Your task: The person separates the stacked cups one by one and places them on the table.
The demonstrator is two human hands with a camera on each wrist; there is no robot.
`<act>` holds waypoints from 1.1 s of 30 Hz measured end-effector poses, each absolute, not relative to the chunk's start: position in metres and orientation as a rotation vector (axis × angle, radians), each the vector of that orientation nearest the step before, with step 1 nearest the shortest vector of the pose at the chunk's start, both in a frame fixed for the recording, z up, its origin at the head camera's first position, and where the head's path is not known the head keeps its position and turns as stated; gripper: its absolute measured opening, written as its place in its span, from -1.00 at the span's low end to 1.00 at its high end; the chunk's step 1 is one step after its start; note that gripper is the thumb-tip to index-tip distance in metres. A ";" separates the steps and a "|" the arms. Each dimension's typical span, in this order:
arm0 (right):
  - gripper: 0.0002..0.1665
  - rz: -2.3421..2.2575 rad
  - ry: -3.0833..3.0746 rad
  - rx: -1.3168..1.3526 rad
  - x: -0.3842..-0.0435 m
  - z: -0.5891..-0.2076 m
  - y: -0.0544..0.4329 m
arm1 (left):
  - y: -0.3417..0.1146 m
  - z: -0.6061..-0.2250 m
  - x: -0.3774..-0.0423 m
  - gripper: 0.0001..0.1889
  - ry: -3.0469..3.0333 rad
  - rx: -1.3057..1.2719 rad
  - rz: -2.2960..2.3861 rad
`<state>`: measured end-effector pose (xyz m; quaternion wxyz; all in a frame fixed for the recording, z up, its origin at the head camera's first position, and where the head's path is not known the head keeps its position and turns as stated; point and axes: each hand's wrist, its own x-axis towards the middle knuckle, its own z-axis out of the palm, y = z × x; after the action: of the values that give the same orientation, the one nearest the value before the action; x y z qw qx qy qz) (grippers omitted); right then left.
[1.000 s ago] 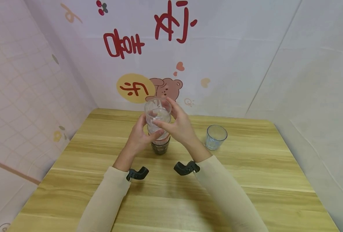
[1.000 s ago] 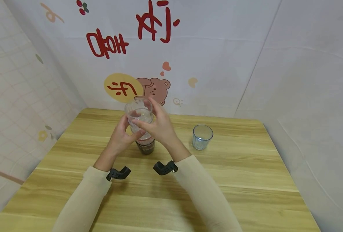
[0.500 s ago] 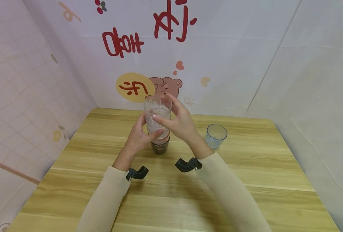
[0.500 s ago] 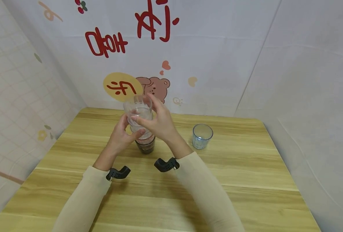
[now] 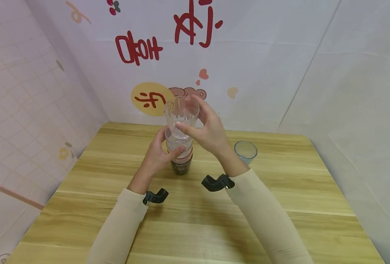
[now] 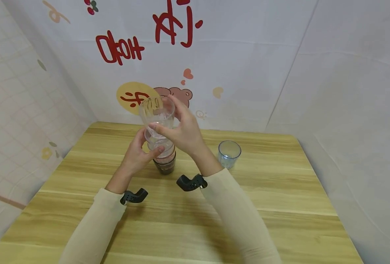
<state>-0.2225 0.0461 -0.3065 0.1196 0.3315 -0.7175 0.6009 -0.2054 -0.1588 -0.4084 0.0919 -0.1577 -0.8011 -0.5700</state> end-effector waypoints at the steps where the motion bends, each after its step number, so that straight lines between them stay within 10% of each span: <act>1: 0.00 1.759 -2.089 0.970 -0.222 -0.305 0.046 | -0.159 -0.408 -0.205 -0.07 -2.381 -0.469 -1.691; 33: -0.05 1.831 -1.934 0.829 -0.225 -0.310 0.096 | -0.158 -0.411 -0.208 -0.13 -2.331 -0.505 -1.604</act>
<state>-0.2253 0.0956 -0.3095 0.1752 0.2925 -0.6826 0.6463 -0.2082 -0.1577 -0.4111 0.1334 -0.1740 -0.8038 -0.5530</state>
